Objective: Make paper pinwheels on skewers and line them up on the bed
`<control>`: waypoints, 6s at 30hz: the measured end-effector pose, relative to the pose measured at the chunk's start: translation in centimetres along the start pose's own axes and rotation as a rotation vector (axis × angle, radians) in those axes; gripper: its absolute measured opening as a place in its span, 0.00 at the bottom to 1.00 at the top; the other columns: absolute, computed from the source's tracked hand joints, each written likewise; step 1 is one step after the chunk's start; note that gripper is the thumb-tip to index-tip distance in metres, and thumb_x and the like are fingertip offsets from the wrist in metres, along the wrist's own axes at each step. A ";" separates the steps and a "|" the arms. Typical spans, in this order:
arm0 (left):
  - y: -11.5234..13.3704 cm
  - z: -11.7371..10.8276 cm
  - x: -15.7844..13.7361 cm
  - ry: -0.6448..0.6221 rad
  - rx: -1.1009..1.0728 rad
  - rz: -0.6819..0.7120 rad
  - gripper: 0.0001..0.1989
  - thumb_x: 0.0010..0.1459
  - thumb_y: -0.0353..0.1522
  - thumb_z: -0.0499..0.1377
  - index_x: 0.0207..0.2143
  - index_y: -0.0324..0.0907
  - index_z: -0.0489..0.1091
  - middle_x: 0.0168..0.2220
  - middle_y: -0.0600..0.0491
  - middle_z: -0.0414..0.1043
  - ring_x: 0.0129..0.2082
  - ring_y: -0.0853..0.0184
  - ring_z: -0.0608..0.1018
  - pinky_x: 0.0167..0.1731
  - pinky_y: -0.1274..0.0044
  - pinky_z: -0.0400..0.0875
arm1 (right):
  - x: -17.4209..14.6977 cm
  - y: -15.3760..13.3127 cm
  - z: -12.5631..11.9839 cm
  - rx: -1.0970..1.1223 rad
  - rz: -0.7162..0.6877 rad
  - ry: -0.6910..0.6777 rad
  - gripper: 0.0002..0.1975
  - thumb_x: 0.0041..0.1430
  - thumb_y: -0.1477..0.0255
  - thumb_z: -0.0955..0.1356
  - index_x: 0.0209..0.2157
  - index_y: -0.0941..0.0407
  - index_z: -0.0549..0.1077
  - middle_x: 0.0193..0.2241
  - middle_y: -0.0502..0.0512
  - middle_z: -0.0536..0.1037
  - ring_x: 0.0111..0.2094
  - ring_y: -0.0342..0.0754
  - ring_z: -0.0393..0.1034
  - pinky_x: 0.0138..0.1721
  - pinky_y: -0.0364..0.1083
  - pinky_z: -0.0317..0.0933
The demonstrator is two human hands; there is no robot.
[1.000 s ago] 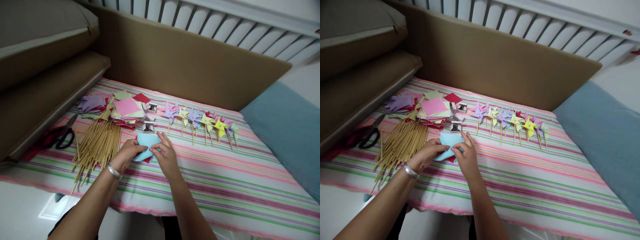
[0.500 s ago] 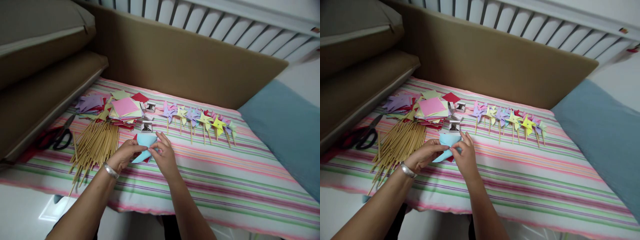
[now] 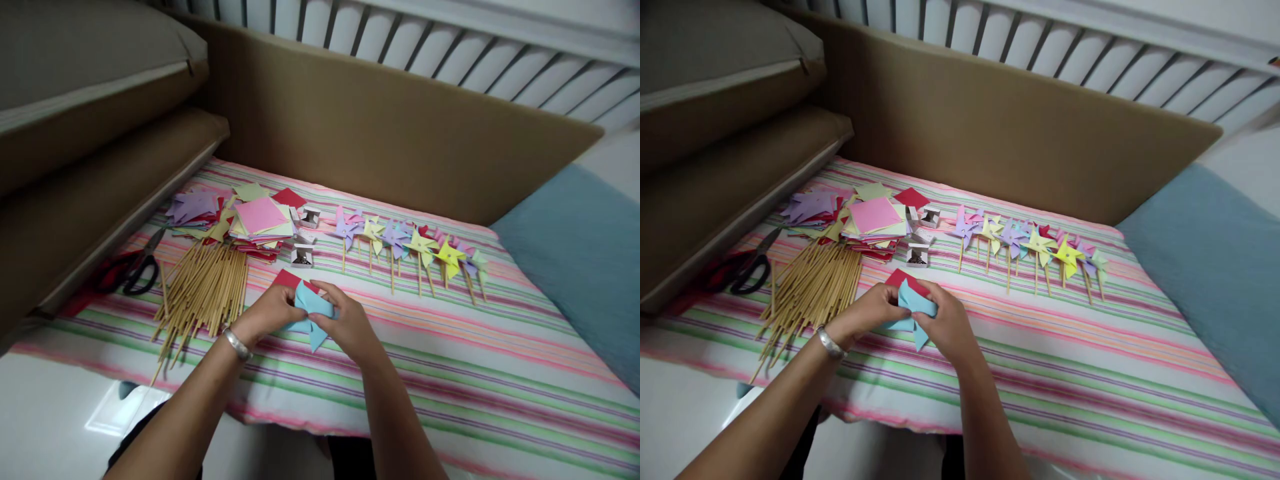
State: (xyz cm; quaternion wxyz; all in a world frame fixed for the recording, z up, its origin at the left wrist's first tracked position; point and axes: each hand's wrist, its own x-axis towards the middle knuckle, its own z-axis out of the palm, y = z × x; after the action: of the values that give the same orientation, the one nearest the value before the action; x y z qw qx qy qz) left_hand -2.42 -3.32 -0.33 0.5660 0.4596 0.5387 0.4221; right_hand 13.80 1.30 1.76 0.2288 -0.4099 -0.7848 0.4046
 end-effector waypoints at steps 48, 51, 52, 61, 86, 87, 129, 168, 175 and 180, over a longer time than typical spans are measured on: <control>0.6 -2.4 -0.2 0.349 -0.613 -0.068 0.12 0.35 0.28 0.64 0.28 0.37 0.73 0.23 0.54 0.75 0.24 0.68 0.74 0.30 0.76 0.66 | -0.6 -0.1 1.3 -0.105 -0.331 0.138 0.15 0.52 0.77 0.65 0.42 0.48 0.73 0.60 0.52 0.58 0.60 0.53 0.52 0.56 0.56 0.52; 0.5 -2.3 -0.2 0.345 -0.544 -0.099 0.12 0.35 0.29 0.64 0.27 0.35 0.72 0.21 0.53 0.74 0.22 0.67 0.73 0.28 0.76 0.65 | -0.4 0.0 1.6 -0.116 -0.335 0.154 0.11 0.53 0.76 0.65 0.36 0.49 0.75 0.59 0.52 0.60 0.60 0.53 0.52 0.56 0.57 0.52; 0.6 -2.2 -0.2 0.347 -0.526 -0.107 0.12 0.34 0.30 0.64 0.27 0.35 0.72 0.21 0.53 0.74 0.22 0.67 0.73 0.27 0.76 0.65 | -0.3 0.1 1.6 -0.117 -0.337 0.157 0.09 0.53 0.76 0.65 0.34 0.49 0.75 0.59 0.52 0.60 0.60 0.53 0.52 0.56 0.57 0.51; 1.0 -1.1 0.0 0.374 -0.384 -0.160 0.08 0.33 0.28 0.63 0.22 0.36 0.72 0.18 0.56 0.70 0.17 0.72 0.68 0.21 0.79 0.60 | 0.2 -0.1 1.5 0.032 -0.221 0.159 0.03 0.52 0.71 0.69 0.28 0.51 0.76 0.59 0.52 0.62 0.62 0.53 0.48 0.59 0.57 0.47; 1.0 -0.2 -0.3 0.180 -0.528 -0.202 0.10 0.35 0.29 0.67 0.25 0.35 0.73 0.19 0.53 0.74 0.18 0.69 0.73 0.19 0.79 0.63 | 0.6 -0.2 2.4 -0.017 0.022 0.232 0.01 0.47 0.74 0.69 0.24 0.54 0.74 0.56 0.59 0.65 0.61 0.55 0.49 0.58 0.59 0.45; 0.9 -0.2 -0.3 0.171 -0.534 -0.201 0.11 0.36 0.30 0.67 0.25 0.35 0.74 0.20 0.52 0.74 0.19 0.69 0.73 0.20 0.79 0.64 | 0.6 -0.3 2.4 -0.018 0.027 0.231 0.01 0.47 0.74 0.69 0.24 0.55 0.74 0.56 0.59 0.65 0.61 0.55 0.50 0.58 0.59 0.45; -1.0 0.8 0.2 -0.025 -0.007 0.112 0.20 0.39 0.25 0.62 0.39 0.40 0.67 0.30 0.53 0.73 0.27 0.68 0.73 0.26 0.79 0.63 | -0.1 0.6 0.2 0.183 0.070 -0.102 0.23 0.44 0.80 0.66 0.45 0.52 0.68 0.24 0.45 0.73 0.26 0.43 0.68 0.28 0.41 0.61; 0.8 -1.4 0.2 0.505 -0.690 -0.039 0.12 0.32 0.30 0.68 0.24 0.35 0.74 0.22 0.52 0.76 0.22 0.69 0.74 0.29 0.78 0.67 | 0.2 -0.2 3.0 0.342 -0.005 0.287 0.13 0.55 0.71 0.65 0.43 0.54 0.72 0.33 0.53 0.76 0.35 0.47 0.71 0.41 0.49 0.65; 1.4 -1.8 0.0 0.496 -0.687 -0.079 0.11 0.33 0.29 0.67 0.24 0.35 0.74 0.21 0.53 0.75 0.21 0.69 0.73 0.27 0.78 0.67 | -0.6 0.2 3.5 -0.108 -0.336 0.179 0.20 0.55 0.78 0.63 0.49 0.47 0.69 0.56 0.54 0.64 0.53 0.50 0.62 0.54 0.53 0.56; 1.1 -1.5 0.1 0.494 -0.627 -0.086 0.12 0.33 0.29 0.67 0.25 0.35 0.74 0.21 0.52 0.75 0.21 0.69 0.73 0.26 0.78 0.67 | -0.3 0.3 3.7 -0.143 -0.335 0.259 0.14 0.56 0.76 0.64 0.42 0.49 0.73 0.53 0.55 0.67 0.51 0.51 0.63 0.53 0.54 0.57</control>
State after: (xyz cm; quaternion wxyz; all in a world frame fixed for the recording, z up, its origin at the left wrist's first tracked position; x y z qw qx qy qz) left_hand -3.94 -2.91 0.73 0.5494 0.1262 0.5223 0.6398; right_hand 11.61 -0.51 -0.59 0.3622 -0.3376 -0.8326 0.2483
